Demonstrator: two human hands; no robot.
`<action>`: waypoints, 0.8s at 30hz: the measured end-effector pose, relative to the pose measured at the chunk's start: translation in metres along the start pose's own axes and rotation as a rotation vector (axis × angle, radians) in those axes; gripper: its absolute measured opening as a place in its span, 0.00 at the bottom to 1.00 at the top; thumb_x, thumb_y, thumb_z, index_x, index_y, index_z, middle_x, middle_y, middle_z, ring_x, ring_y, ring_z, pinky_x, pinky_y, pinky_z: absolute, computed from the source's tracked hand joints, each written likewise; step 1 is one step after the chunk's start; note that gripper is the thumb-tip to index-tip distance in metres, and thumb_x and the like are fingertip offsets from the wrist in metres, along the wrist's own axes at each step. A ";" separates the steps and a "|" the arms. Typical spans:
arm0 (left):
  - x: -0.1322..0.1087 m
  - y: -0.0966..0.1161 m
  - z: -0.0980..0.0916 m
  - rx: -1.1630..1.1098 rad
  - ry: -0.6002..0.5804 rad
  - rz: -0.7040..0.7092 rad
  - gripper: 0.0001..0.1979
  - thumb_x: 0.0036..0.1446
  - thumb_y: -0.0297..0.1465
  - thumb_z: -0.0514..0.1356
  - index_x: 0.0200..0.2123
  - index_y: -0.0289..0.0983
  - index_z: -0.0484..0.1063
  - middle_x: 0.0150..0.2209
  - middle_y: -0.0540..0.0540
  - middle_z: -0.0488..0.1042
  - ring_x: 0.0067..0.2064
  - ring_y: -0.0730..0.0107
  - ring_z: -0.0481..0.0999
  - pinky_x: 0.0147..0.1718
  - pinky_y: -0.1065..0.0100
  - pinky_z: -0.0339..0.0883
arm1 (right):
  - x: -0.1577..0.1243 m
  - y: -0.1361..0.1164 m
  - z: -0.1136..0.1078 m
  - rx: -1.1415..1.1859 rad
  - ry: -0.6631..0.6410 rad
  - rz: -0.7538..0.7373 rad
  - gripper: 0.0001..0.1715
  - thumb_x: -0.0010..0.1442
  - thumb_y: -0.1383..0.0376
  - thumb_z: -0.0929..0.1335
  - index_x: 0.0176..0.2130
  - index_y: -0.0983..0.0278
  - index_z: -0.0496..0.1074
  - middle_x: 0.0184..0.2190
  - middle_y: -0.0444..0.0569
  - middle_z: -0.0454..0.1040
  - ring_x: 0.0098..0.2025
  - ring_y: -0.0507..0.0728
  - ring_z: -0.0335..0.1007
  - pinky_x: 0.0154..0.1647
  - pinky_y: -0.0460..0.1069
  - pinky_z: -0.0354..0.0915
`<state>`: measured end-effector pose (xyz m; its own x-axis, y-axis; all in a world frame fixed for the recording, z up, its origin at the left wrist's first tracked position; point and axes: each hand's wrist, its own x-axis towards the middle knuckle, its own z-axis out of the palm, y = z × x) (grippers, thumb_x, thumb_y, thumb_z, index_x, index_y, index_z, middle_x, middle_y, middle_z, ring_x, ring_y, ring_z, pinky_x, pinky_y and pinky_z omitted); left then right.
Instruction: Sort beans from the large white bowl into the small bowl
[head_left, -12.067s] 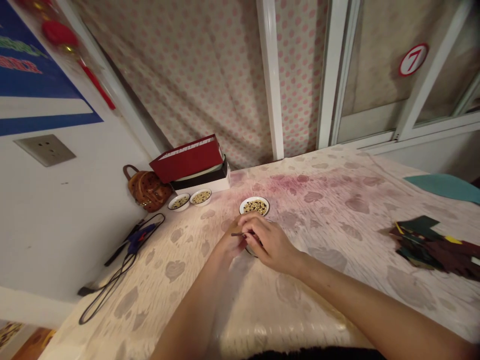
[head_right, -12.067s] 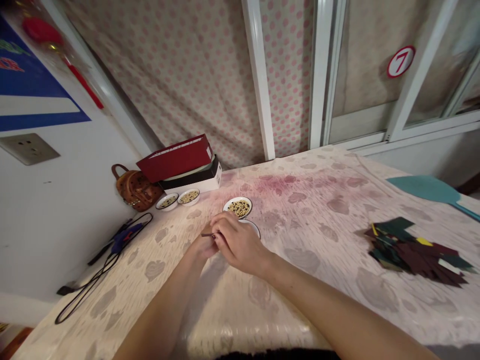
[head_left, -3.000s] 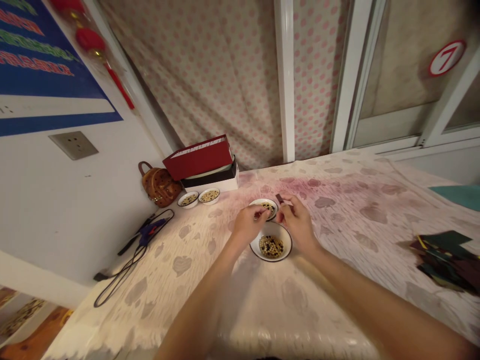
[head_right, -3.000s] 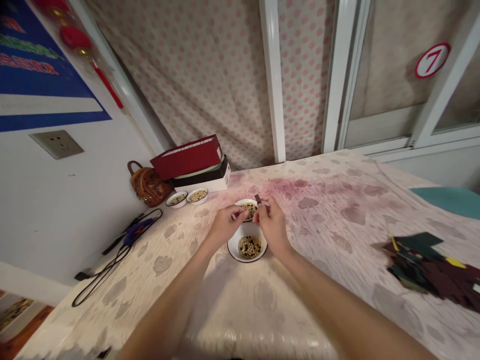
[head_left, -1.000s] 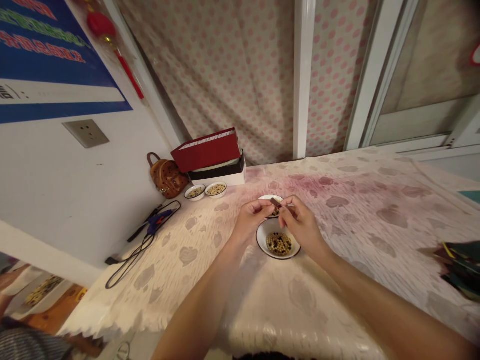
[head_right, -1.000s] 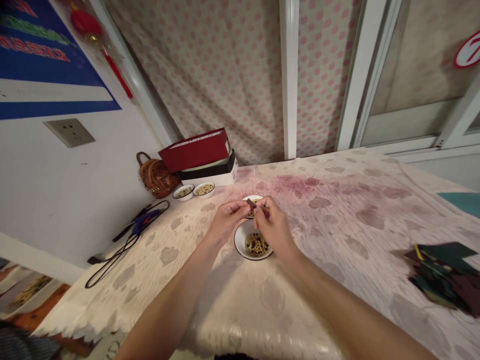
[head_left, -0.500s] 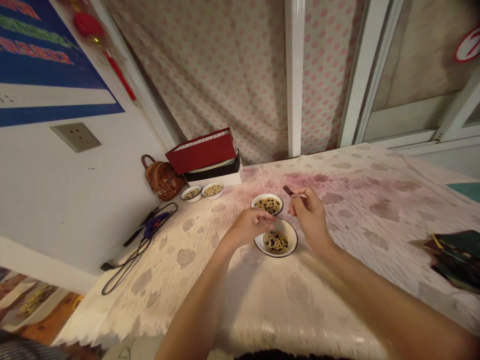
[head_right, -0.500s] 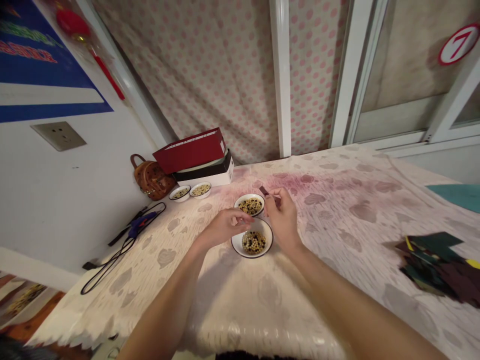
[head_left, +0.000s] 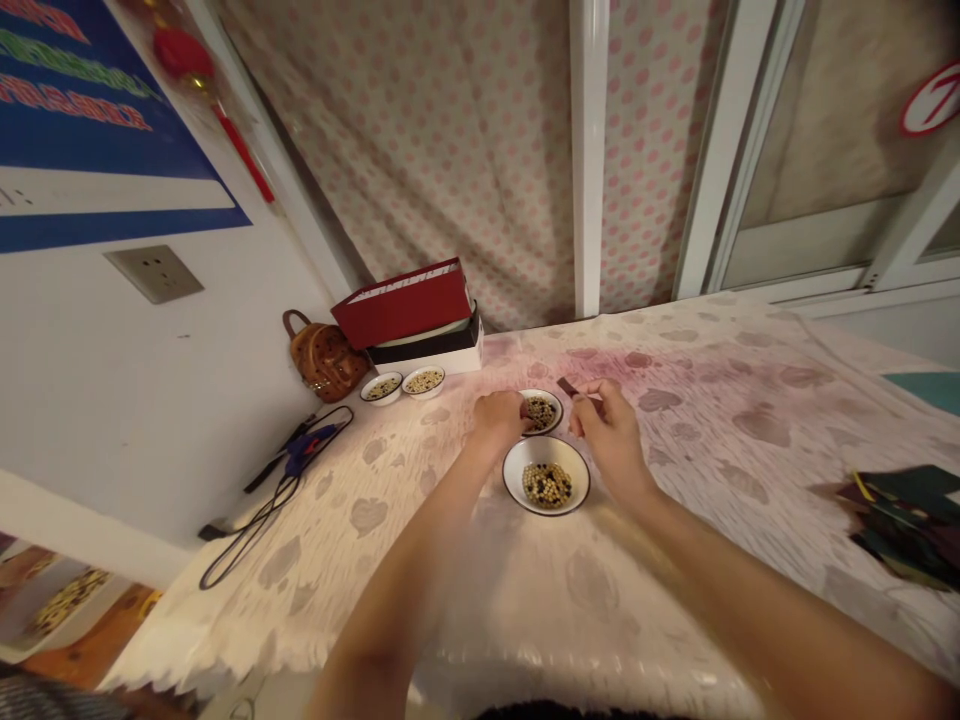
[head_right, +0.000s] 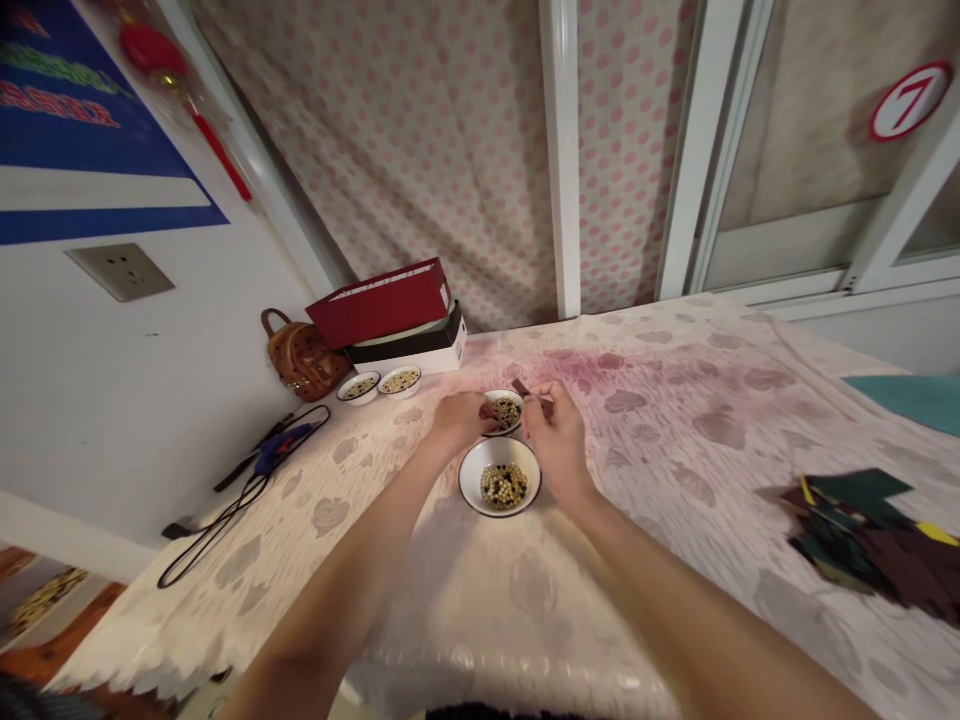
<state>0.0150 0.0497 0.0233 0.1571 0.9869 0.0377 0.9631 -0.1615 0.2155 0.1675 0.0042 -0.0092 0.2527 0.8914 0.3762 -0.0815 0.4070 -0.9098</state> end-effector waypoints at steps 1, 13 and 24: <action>0.002 0.001 0.002 -0.006 0.007 0.000 0.07 0.55 0.32 0.69 0.38 0.39 0.83 0.44 0.40 0.84 0.49 0.54 0.81 0.47 0.61 0.68 | 0.000 0.000 0.000 0.004 -0.002 0.003 0.06 0.60 0.60 0.67 0.35 0.58 0.64 0.16 0.34 0.64 0.19 0.51 0.61 0.24 0.47 0.57; 0.007 -0.021 0.028 -0.549 0.154 0.034 0.06 0.55 0.23 0.65 0.36 0.37 0.81 0.36 0.46 0.83 0.38 0.67 0.80 0.39 0.69 0.69 | -0.003 -0.001 0.002 -0.008 -0.031 0.015 0.06 0.60 0.61 0.67 0.33 0.58 0.63 0.16 0.34 0.63 0.19 0.51 0.60 0.24 0.47 0.57; -0.030 -0.011 0.024 -1.474 0.087 0.089 0.15 0.48 0.34 0.74 0.39 0.35 0.81 0.36 0.45 0.82 0.37 0.70 0.78 0.40 0.68 0.70 | -0.007 -0.001 0.004 -0.007 -0.133 0.002 0.09 0.63 0.58 0.67 0.35 0.58 0.65 0.20 0.38 0.68 0.23 0.52 0.64 0.26 0.48 0.57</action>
<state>0.0045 0.0223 -0.0032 0.1382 0.9791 0.1491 -0.1433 -0.1292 0.9812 0.1620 -0.0021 -0.0102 0.1226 0.9110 0.3938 -0.0749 0.4041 -0.9116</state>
